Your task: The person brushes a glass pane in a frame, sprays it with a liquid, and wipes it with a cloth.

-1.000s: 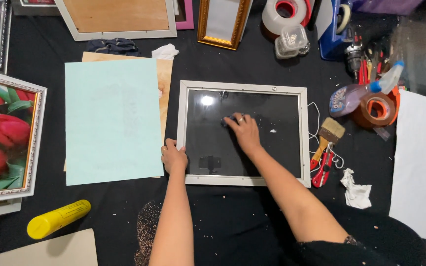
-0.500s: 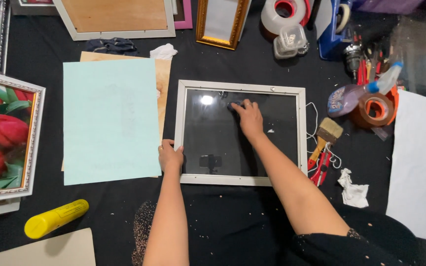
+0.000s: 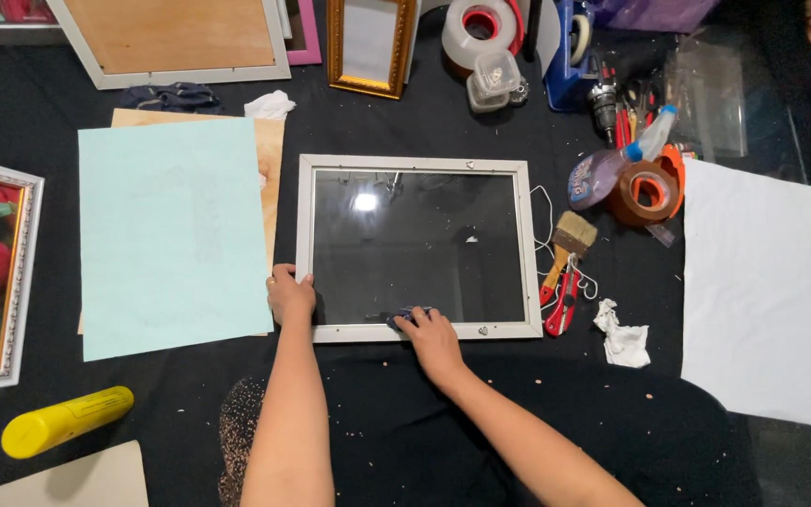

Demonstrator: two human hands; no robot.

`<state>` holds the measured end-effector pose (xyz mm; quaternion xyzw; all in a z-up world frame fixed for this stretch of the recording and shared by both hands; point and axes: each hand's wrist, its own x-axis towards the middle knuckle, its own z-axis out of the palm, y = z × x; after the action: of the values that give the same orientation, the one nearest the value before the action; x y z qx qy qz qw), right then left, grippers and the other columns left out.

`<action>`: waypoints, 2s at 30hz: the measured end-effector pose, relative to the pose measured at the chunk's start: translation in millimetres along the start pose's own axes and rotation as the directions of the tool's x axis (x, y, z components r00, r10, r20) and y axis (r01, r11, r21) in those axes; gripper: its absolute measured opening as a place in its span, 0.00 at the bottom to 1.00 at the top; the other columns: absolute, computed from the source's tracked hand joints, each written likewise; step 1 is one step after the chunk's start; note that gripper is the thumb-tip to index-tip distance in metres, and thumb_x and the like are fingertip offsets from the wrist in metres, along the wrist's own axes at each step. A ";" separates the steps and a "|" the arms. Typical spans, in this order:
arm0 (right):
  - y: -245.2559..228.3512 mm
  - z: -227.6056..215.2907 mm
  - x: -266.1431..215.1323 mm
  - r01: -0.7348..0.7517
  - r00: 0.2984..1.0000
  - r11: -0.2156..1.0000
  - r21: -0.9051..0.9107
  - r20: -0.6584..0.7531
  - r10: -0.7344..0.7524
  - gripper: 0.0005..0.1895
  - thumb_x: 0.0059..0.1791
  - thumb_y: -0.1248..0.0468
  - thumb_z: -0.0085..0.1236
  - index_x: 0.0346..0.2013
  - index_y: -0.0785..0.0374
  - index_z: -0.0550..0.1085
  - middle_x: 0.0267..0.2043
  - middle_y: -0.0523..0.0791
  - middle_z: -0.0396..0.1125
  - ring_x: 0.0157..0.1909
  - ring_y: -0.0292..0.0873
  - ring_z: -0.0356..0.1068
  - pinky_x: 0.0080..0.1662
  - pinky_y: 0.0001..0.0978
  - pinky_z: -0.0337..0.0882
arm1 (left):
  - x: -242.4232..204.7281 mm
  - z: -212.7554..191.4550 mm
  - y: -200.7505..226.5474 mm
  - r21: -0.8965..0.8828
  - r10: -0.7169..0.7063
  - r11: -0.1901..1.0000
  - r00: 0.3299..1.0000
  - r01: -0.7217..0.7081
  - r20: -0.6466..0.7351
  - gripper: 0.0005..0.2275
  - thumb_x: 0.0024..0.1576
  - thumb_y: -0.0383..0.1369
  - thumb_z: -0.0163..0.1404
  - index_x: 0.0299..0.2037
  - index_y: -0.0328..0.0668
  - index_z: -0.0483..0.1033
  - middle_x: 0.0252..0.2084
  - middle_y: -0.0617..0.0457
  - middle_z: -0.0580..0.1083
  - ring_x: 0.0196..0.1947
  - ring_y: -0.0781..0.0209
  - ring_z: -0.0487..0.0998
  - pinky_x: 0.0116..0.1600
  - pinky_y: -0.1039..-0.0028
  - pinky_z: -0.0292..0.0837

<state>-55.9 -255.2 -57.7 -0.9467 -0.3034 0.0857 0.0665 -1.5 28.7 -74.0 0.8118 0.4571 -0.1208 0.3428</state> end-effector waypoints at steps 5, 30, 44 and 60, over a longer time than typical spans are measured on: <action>13.0 4.9 21.5 -0.064 0.996 0.996 0.066 -0.064 0.068 0.10 0.54 0.62 0.50 0.47 0.41 0.73 0.48 0.38 0.62 0.46 0.42 0.63 0.45 0.33 0.67 | -7.8 -9.0 4.8 0.020 0.025 0.999 0.999 -0.026 0.023 0.14 0.63 0.38 0.54 0.55 0.48 0.68 0.57 0.43 0.68 0.60 0.36 0.72 0.59 0.50 0.73; 134.3 -43.3 178.5 -0.253 0.952 0.962 0.102 -0.148 0.267 0.16 0.55 0.69 0.49 0.54 0.47 0.76 0.48 0.40 0.63 0.49 0.45 0.68 0.53 0.36 0.75 | -12.9 -22.4 8.5 0.003 0.024 1.000 0.997 -0.024 0.069 0.14 0.62 0.39 0.55 0.53 0.48 0.68 0.50 0.46 0.71 0.58 0.39 0.75 0.58 0.53 0.74; 35.3 -48.6 2.3 -0.321 0.945 0.936 0.148 0.120 0.305 0.11 0.52 0.71 0.52 0.46 0.53 0.73 0.50 0.45 0.63 0.50 0.50 0.71 0.44 0.44 0.79 | -8.7 33.3 -10.7 0.161 0.147 0.981 0.962 -0.111 -0.229 0.16 0.62 0.41 0.56 0.52 0.42 0.66 0.52 0.45 0.68 0.54 0.40 0.73 0.55 0.52 0.73; 75.8 7.2 9.8 -0.230 0.972 0.953 0.196 0.086 0.217 0.11 0.47 0.71 0.56 0.41 0.53 0.72 0.43 0.43 0.63 0.47 0.52 0.72 0.44 0.44 0.78 | -260.2 119.9 -6.0 0.390 0.739 0.339 0.499 -0.856 0.452 0.21 0.54 0.38 0.58 0.54 0.35 0.73 0.59 0.37 0.67 0.57 0.37 0.66 0.61 0.49 0.57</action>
<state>-6.8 -310.1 -79.4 -0.9598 -0.1860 0.1533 0.1436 -136.3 -220.7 -32.3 0.9746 -0.0969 -0.1458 0.1398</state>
